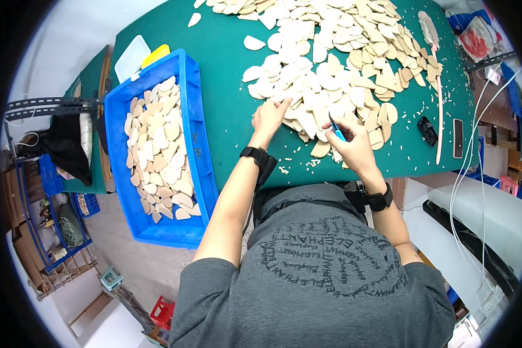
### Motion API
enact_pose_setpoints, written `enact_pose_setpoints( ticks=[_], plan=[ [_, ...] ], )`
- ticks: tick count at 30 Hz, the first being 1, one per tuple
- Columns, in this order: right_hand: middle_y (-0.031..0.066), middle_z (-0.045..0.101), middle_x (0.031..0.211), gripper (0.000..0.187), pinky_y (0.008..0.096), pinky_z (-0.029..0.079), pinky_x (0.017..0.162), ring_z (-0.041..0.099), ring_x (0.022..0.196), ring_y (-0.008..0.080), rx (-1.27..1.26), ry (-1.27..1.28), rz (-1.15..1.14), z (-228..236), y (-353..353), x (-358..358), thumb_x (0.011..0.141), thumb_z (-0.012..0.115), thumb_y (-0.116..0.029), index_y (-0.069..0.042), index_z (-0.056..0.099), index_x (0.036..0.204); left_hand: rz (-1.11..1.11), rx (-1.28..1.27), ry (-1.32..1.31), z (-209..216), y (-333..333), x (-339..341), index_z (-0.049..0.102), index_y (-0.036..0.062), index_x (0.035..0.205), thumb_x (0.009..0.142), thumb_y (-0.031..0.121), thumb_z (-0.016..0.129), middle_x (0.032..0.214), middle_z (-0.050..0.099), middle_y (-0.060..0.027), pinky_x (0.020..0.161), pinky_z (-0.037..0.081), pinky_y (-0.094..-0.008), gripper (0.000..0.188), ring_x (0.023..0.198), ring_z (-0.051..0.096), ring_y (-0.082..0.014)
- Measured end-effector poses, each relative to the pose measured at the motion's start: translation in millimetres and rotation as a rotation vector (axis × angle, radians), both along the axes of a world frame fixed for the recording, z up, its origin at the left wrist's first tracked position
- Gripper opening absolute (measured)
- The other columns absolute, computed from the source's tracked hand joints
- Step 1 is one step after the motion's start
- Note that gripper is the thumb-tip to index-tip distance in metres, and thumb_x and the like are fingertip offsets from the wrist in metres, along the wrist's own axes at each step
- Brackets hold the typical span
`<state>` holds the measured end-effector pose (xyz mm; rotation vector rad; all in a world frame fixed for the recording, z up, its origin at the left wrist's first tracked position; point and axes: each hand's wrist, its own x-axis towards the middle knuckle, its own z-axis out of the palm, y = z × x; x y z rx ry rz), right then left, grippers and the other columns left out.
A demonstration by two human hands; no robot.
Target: The person repeatedly picks up small, light-colored wooden pieces from a green work surface and uses a blue utility knife to trim their edges. Trimmed pieces are placed into a blue plastic bin to the left. The process is continuous and repetitive throughout the clip.
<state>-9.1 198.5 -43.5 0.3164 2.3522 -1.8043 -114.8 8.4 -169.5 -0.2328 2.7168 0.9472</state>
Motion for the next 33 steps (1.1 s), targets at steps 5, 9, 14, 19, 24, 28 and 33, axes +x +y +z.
enact_pose_setpoints(
  ticks=[5,9,14,19,24,28,33],
  plan=[
    [-0.0020,0.058,0.075,0.018,0.0194,0.040,0.060,0.050,0.066,0.0038,-0.039,0.041,0.032,3.5,-1.5,-2.6,0.081,0.065,-0.010,0.000,0.065,0.096,0.163,0.203,0.017,-32.1,5.9,-10.2,0.067,0.0064,0.072,0.072,0.051,0.071,0.073,0.067,-0.0102,0.064,0.048,-0.0352,0.045,0.073,0.065,-0.0208],
    [0.0025,0.064,0.076,0.023,0.0216,0.044,0.062,0.055,0.068,0.0064,-0.023,0.010,0.006,0.3,3.1,4.2,0.079,0.066,-0.016,-0.001,0.067,0.096,-0.005,0.456,0.526,24.9,-12.8,11.6,0.062,0.0034,0.092,0.083,0.025,0.068,0.087,0.067,-0.0070,0.064,0.049,-0.0276,0.024,0.081,0.064,-0.0130],
    [0.0085,0.068,0.084,0.027,0.0268,0.049,0.070,0.062,0.075,0.0131,0.093,0.101,0.142,16.7,-14.3,-0.7,0.077,0.065,-0.018,-0.003,0.067,0.100,0.039,1.134,0.037,105.1,-27.1,47.8,0.057,0.0020,0.106,0.088,0.015,0.063,0.092,0.064,-0.0020,0.075,0.048,-0.0242,0.022,0.087,0.059,-0.0096],
    [0.0116,0.064,0.080,0.031,0.0297,0.048,0.066,0.061,0.070,0.0188,0.152,0.275,0.256,24.1,-30.9,-10.4,0.074,0.064,-0.017,-0.004,0.065,0.102,-0.192,1.087,-0.054,138.3,-39.0,74.2,0.059,0.0013,0.114,0.091,0.017,0.060,0.102,0.064,-0.0033,0.077,0.049,-0.0217,0.028,0.091,0.058,-0.0074],
    [0.0125,0.063,0.079,0.034,0.0311,0.048,0.064,0.060,0.067,0.0213,0.198,0.208,0.375,33.9,-31.5,-13.2,0.071,0.066,-0.017,-0.003,0.064,0.102,-0.215,0.874,0.049,158.4,-42.8,86.8,0.063,-0.0020,0.112,0.090,0.016,0.062,0.102,0.066,-0.0054,0.081,0.049,-0.0228,0.028,0.091,0.059,-0.0088],
    [0.0132,0.063,0.078,0.034,0.0310,0.048,0.064,0.061,0.066,0.0211,0.167,0.229,0.377,33.4,-33.9,-10.9,0.071,0.065,-0.016,-0.004,0.066,0.103,-0.225,0.776,0.168,161.3,-41.7,90.5,0.064,-0.0029,0.110,0.089,0.016,0.063,0.101,0.067,-0.0073,0.079,0.049,-0.0237,0.028,0.090,0.061,-0.0101],
    [0.0121,0.064,0.073,0.032,0.0292,0.048,0.062,0.060,0.063,0.0183,0.187,0.236,0.401,31.0,-31.1,-11.2,0.070,0.064,-0.017,-0.003,0.067,0.099,-0.278,0.596,0.299,163.1,-41.7,93.0,0.065,-0.0002,0.109,0.088,0.017,0.064,0.096,0.069,-0.0102,0.077,0.050,-0.0253,0.027,0.087,0.063,-0.0134]
  ],
)
